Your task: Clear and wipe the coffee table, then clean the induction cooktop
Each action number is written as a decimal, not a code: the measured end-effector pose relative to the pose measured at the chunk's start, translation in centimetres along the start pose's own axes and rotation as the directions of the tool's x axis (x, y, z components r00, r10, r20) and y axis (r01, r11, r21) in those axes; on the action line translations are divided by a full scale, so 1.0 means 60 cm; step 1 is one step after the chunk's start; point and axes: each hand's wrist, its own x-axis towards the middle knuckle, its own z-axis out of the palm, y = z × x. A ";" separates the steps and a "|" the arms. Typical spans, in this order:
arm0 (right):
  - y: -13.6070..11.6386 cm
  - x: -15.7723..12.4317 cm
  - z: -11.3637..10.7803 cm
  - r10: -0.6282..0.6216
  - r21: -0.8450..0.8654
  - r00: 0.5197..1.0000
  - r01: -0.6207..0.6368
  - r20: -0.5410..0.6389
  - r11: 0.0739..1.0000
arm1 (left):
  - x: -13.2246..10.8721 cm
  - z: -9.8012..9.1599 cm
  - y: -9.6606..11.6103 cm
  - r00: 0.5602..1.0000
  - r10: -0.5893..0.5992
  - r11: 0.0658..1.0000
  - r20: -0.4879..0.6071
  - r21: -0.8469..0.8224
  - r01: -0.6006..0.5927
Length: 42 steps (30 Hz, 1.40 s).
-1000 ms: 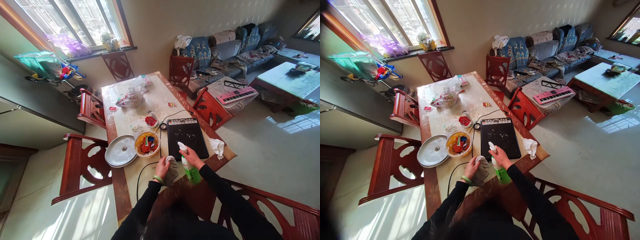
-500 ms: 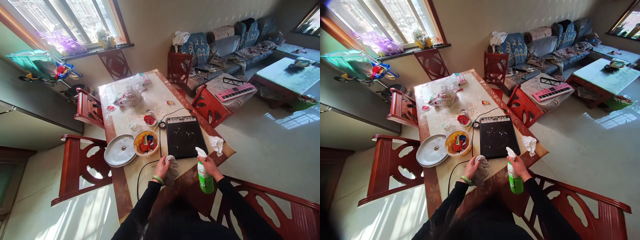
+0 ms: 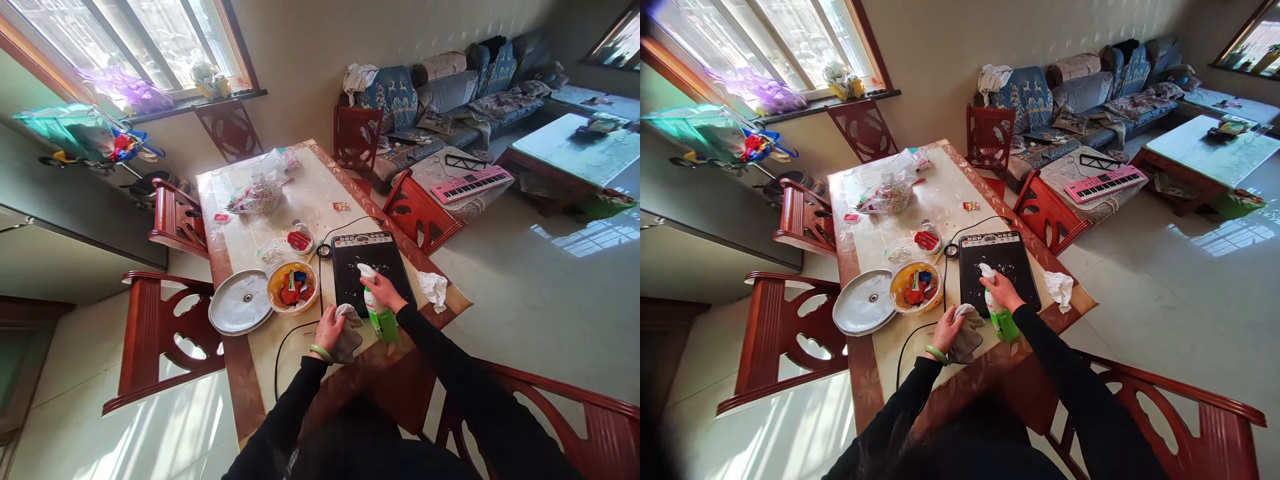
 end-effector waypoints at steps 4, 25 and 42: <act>-0.016 0.062 0.026 0.040 -0.084 0.998 -0.036 0.051 0.996 | 0.001 0.001 -0.002 1.000 -0.020 1.000 0.005 -0.023 0.020; 0.071 0.128 -0.157 0.209 -0.090 0.971 -0.220 -0.119 0.971 | 0.030 0.001 0.006 1.000 -0.003 0.999 0.015 -0.051 0.004; 0.141 -0.144 -0.122 0.229 0.013 0.946 -0.233 -0.231 0.972 | 0.025 0.010 -0.017 1.000 -0.015 0.996 -0.005 -0.094 0.014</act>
